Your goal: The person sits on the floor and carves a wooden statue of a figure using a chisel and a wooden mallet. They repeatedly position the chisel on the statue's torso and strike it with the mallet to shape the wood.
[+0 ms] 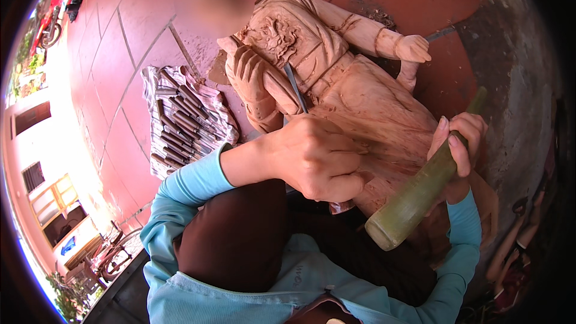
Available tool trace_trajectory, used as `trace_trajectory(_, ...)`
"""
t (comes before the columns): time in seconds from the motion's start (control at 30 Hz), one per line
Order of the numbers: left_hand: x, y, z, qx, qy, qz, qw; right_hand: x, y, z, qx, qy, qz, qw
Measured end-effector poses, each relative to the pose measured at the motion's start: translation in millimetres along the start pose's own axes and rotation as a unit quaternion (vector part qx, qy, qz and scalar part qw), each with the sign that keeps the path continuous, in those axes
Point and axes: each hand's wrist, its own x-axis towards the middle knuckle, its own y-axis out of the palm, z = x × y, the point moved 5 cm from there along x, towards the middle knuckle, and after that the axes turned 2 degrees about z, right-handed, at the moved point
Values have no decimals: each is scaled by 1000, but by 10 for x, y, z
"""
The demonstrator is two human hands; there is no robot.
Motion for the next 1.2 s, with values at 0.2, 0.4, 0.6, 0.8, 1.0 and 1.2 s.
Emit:
trace_trajectory(0.2,-44,-208,17,-64,38,38,997,-35,-34,-1,11,1,-15,1000)
trace_trajectory(0.4,-8,-91,-146,43,54,74,995,-3,-34,14,18,-3,-5,1000)
trace_trajectory(0.6,-15,17,-44,-5,21,37,999,-1,-28,35,35,-6,-2,999)
trace_trajectory(0.8,10,28,-47,-27,22,25,999,14,-62,73,53,-9,-6,999)
trace_trajectory(1.0,69,-57,20,-60,29,0,998,-21,-85,72,15,-23,-5,1000)
trace_trajectory(1.2,108,19,44,-23,7,-10,1000,-124,-110,-20,89,-17,-78,993)
